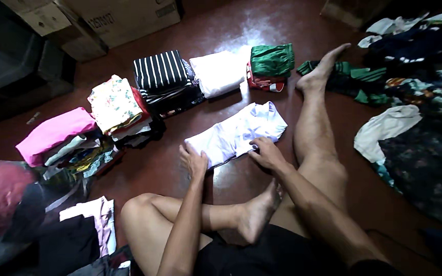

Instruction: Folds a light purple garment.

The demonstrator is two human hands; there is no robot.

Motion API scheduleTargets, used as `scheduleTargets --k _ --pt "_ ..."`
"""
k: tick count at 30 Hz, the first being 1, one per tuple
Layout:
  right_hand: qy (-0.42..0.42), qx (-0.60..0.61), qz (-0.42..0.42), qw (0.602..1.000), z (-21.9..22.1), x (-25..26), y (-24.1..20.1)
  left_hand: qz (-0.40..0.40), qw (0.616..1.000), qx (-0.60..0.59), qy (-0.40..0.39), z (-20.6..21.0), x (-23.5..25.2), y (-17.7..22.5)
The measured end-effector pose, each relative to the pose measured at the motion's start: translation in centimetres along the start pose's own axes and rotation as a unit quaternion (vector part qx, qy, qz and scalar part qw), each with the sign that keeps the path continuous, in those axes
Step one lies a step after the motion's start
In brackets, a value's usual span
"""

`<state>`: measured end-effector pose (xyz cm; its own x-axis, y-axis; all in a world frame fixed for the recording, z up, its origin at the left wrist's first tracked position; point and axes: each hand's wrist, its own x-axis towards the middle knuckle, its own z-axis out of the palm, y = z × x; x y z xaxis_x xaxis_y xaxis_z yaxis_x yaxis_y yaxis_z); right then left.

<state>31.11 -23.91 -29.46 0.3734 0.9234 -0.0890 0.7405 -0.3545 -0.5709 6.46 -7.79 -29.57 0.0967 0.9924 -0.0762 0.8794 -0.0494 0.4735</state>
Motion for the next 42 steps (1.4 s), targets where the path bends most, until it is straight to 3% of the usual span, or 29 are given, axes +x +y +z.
scheduleTargets --k 3,6,10,15,18,22,25,27,30,32,36,37,40,42 --pt "0.024 -0.033 -0.110 0.993 1.5 0.7 -3.1 -0.109 0.986 -0.108 -0.059 -0.9 0.6 -1.8" --pt "-0.047 -0.053 -0.164 0.984 3.3 2.4 -7.1 -0.137 0.970 -0.171 -0.104 -0.5 1.4 -2.0" --pt "-0.073 -0.034 -0.115 0.990 7.2 4.8 -9.6 -0.156 0.953 -0.205 -0.159 -0.9 2.6 -3.7" --pt "-0.061 0.016 -0.082 0.995 9.7 4.6 -8.3 -0.239 0.842 -0.432 -0.217 -2.1 2.6 -7.9" --pt "-0.061 -0.011 -0.102 0.993 10.2 4.2 -7.1 -0.244 0.852 -0.412 -0.212 -2.4 2.1 -7.6" --pt "-0.076 -0.081 -0.102 0.989 11.0 3.8 -6.8 -0.218 0.880 -0.382 -0.179 -1.6 1.8 -6.7" --pt "-0.056 -0.089 -0.093 0.990 10.5 3.1 -8.8 -0.195 0.877 -0.410 -0.157 -2.6 1.5 -6.0" --pt "-0.019 -0.023 -0.134 0.991 9.5 1.5 -11.3 -0.165 0.868 -0.446 -0.141 -4.5 0.5 -4.0" --pt "-0.074 0.116 -0.195 0.971 8.0 -1.7 -15.4 -0.132 0.855 -0.486 -0.124 -7.1 -2.4 -0.6" --pt "-0.062 0.174 -0.189 0.964 7.8 -2.7 -16.4 -0.121 0.848 -0.500 -0.126 -8.1 -3.7 0.7" --pt "0.059 0.295 -0.145 0.943 8.9 -2.9 -14.3 -0.075 0.803 -0.540 -0.242 -9.3 -5.2 -0.2" --pt "0.066 0.346 -0.128 0.927 9.0 -3.0 -13.7 -0.061 0.809 -0.528 -0.253 -9.4 -5.1 -1.1" --pt "-0.002 0.478 -0.123 0.870 7.4 -3.6 -12.6 0.035 0.898 -0.401 -0.178 -9.1 -3.5 -4.0" --pt "-0.089 0.524 -0.142 0.835 5.7 -4.1 -12.0 0.119 0.904 -0.349 -0.219 -8.7 -1.5 -5.9"
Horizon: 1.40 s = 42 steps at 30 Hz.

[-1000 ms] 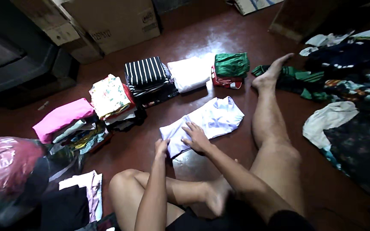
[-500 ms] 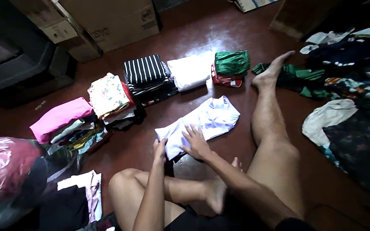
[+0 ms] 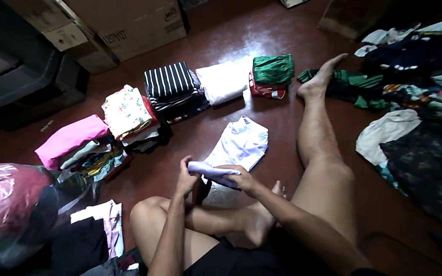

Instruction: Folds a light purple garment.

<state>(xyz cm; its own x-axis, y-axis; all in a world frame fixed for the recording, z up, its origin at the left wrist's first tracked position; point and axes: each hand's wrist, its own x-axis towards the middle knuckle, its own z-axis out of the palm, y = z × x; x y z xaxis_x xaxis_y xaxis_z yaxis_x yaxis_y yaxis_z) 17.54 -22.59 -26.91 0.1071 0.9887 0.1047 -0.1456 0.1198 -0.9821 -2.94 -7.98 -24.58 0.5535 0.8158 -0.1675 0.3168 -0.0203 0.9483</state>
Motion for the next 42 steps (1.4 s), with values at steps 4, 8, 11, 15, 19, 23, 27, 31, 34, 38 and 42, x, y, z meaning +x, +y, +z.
scheduleTargets --k 4,8,11,15,19,23,27,31,34,38,42 --pt "-0.008 0.148 0.068 0.987 -2.0 -1.0 -1.9 0.051 0.963 0.046 -0.259 -0.5 2.8 -1.3" --pt "0.115 0.183 0.141 0.966 -4.8 -1.2 -4.6 -0.005 0.949 0.053 -0.312 1.9 3.4 0.0" --pt "0.185 0.180 0.191 0.947 -7.6 0.7 -5.0 -0.040 0.958 -0.027 -0.284 3.9 4.0 1.1" --pt "0.264 0.129 0.206 0.933 -11.4 4.5 -1.9 -0.080 0.973 -0.117 -0.183 7.9 6.2 0.7" --pt "0.309 -0.093 0.193 0.927 -13.2 4.8 4.0 -0.127 0.989 -0.004 -0.080 10.2 8.8 -2.1" --pt "0.326 -0.175 0.151 0.916 -12.0 3.6 4.0 -0.095 0.993 0.034 -0.063 10.5 8.5 -2.1" --pt "0.384 -0.200 0.093 0.897 -12.6 4.9 2.1 -0.066 0.997 0.028 -0.005 10.8 9.2 0.2" --pt "0.397 -0.289 0.162 0.856 -13.7 4.6 3.9 -0.098 0.990 0.098 -0.020 11.0 10.4 -1.4" --pt "0.388 -0.285 0.167 0.861 -13.3 4.2 4.1 -0.098 0.989 0.109 -0.027 11.2 10.0 -1.6" --pt "0.397 -0.310 0.110 0.857 -12.9 4.4 3.6 -0.076 0.988 0.128 0.025 11.7 10.0 -1.7" --pt "0.414 -0.417 0.061 0.807 -11.9 4.1 2.9 0.038 0.932 0.339 0.121 12.9 8.6 1.2"
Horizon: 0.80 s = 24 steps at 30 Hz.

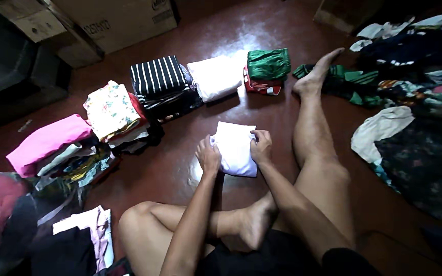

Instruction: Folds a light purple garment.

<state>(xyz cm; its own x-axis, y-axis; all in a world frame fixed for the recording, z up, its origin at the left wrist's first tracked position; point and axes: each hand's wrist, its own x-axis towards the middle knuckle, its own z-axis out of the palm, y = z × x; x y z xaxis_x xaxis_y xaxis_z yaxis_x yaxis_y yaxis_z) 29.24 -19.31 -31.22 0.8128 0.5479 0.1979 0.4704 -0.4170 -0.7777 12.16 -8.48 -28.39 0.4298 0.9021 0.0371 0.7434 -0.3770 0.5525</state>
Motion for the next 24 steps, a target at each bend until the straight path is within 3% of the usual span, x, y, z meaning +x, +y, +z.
scheduleTargets --k 3,5,7,11,15,19,22,24 --pt "-0.005 -0.079 -0.090 0.993 0.6 -1.0 -1.1 0.153 0.985 0.058 0.054 1.0 -0.3 1.6" --pt "-0.052 -0.153 -0.097 0.982 1.7 -2.2 -0.8 0.173 0.981 0.086 0.001 2.8 -0.4 0.9" --pt "-0.118 -0.214 -0.035 0.969 2.9 -3.6 1.4 0.111 0.984 0.118 -0.074 5.1 -1.0 -1.9" --pt "-0.150 -0.245 0.007 0.958 3.3 -3.5 2.8 0.002 0.987 0.140 -0.076 5.8 -1.9 -2.8" --pt "-0.157 -0.228 -0.011 0.961 3.3 -3.6 2.9 -0.188 0.981 -0.019 -0.049 2.9 -1.8 -0.3" --pt "-0.180 -0.191 -0.059 0.963 3.6 -4.1 3.2 -0.336 0.888 -0.300 -0.092 1.0 -0.3 -1.9" --pt "-0.198 -0.173 -0.091 0.960 4.0 -4.3 3.0 -0.353 0.795 -0.453 -0.195 -0.5 -0.5 -2.8" --pt "-0.209 -0.153 -0.090 0.962 4.1 -4.4 3.1 -0.338 0.767 -0.502 -0.212 -0.5 -1.3 -3.5"
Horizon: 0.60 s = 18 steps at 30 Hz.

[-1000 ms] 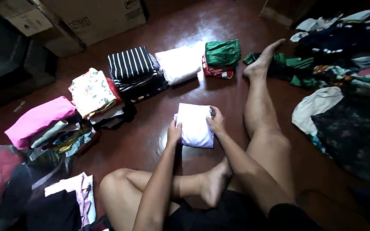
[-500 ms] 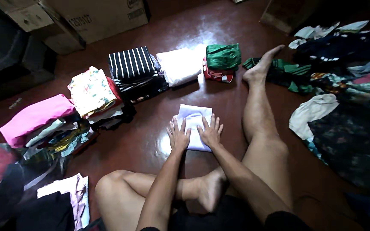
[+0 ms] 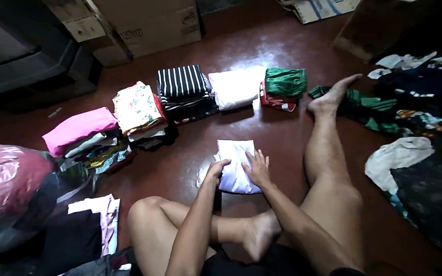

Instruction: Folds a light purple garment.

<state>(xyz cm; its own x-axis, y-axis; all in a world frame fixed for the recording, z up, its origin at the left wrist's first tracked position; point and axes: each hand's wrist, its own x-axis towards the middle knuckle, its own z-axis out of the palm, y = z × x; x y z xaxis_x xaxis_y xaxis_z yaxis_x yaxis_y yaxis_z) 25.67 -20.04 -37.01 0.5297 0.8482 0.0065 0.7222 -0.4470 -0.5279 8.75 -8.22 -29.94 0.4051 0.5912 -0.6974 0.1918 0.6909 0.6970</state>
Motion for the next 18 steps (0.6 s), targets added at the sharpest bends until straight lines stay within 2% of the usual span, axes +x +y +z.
scheduleTargets --k 3,5,8,10,12,13,15,17,18 --pt "0.004 0.070 0.001 0.998 -0.5 0.4 0.5 0.028 0.999 -0.037 -0.004 -0.2 -0.3 -1.1" --pt "0.041 0.138 0.018 0.989 -1.0 0.5 0.8 0.043 0.998 -0.045 -0.002 -0.6 -0.6 -1.6" --pt "0.116 0.213 0.116 0.963 -2.9 0.3 -0.2 0.061 0.995 -0.083 -0.014 -1.3 -1.3 -1.1" --pt "0.116 0.276 0.206 0.932 -4.5 -0.5 -1.2 0.076 0.987 -0.140 -0.028 -1.9 -2.1 0.2" --pt "0.086 0.377 0.308 0.869 -5.8 -2.0 -2.3 0.086 0.974 -0.203 -0.044 -2.2 -2.8 1.5" --pt "0.050 0.448 0.350 0.821 -6.6 -2.8 -3.1 0.090 0.967 -0.233 -0.054 -2.3 -3.1 2.2" --pt "-0.047 0.605 0.396 0.689 -7.5 -4.3 -5.1 0.096 0.952 -0.281 -0.076 -2.0 -3.9 3.6" --pt "-0.115 0.733 0.365 0.563 -8.1 -6.0 -7.6 0.092 0.940 -0.315 -0.098 -1.6 -4.7 4.2" --pt "-0.109 0.780 0.321 0.526 -8.0 -6.6 -8.8 0.087 0.936 -0.324 -0.110 -1.4 -5.0 4.0"
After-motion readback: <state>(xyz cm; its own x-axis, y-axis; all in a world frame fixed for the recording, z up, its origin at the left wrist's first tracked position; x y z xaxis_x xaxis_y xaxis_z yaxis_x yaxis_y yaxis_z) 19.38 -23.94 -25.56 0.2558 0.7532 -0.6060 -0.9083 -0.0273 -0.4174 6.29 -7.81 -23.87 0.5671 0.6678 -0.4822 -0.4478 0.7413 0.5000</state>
